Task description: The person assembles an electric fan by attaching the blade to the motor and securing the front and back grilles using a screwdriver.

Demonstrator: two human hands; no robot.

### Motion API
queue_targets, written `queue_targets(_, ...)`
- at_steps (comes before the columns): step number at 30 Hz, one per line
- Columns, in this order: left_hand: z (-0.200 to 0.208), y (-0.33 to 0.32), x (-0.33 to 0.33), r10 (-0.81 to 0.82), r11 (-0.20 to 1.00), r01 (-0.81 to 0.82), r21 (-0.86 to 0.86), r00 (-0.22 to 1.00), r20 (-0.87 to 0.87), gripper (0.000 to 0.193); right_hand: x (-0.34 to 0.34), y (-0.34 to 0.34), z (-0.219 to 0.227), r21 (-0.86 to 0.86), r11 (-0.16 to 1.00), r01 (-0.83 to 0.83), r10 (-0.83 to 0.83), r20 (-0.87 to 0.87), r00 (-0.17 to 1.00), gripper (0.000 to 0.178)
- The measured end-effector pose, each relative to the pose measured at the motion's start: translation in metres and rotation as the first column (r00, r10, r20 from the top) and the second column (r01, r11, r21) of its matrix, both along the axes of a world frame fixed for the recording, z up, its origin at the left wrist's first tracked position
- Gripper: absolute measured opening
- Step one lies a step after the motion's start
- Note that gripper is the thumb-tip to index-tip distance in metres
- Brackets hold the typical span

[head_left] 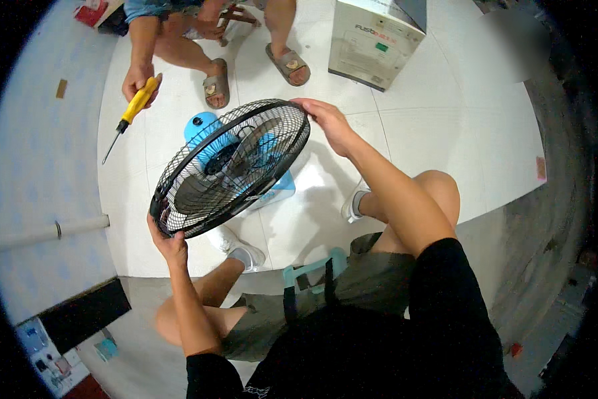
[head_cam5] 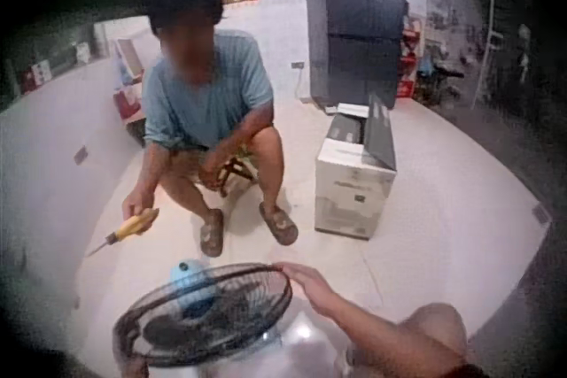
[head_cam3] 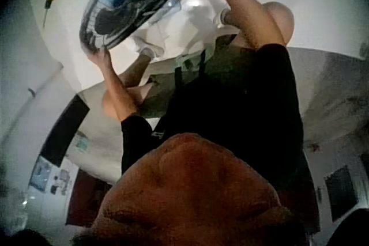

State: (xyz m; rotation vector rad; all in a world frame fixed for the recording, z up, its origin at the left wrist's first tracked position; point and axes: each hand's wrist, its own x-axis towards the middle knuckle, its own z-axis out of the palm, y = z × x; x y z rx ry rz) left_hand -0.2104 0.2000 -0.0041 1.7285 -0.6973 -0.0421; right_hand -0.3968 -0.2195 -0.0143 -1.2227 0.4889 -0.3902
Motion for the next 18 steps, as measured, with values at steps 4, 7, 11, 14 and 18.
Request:
queue_targets(4, 0.003, -0.009, -0.003, -0.009, 1.000, 0.009, 0.027, 1.000, 0.007, 0.113, 0.003, 0.000, -0.032, 0.057, 0.998, 0.016, -0.011, -0.084, 0.996, 0.053)
queue_targets(7, -0.001, -0.002, -0.003, 0.040, 0.999, -0.040, -0.001, 0.999, 0.022, 0.110, 0.005, 0.010, -0.036, 0.079, 0.997, 0.017, -0.010, -0.091, 0.996, 0.060)
queue_targets(11, 0.001, 0.000, -0.001, 0.021, 1.000, -0.021, 0.008, 0.999, 0.048, 0.107, 0.016, 0.017, -0.053, 0.277, 0.949, 0.152, -0.133, -0.087, 0.987, 0.053)
queue_targets(14, -0.005, 0.003, 0.002, 0.004, 1.000, -0.004, 0.013, 1.000, 0.030, 0.107, 0.014, 0.019, -0.095, 0.484, 0.849, 0.213, -0.280, 0.071, 0.957, 0.038)
queue_targets(18, -0.013, 0.021, 0.015, -0.155, 0.988, 0.154, 0.029, 0.986, 0.057, 0.079, 0.009, 0.028, -0.136, 0.523, 0.791, 0.317, -0.354, -0.030, 0.935, 0.030)
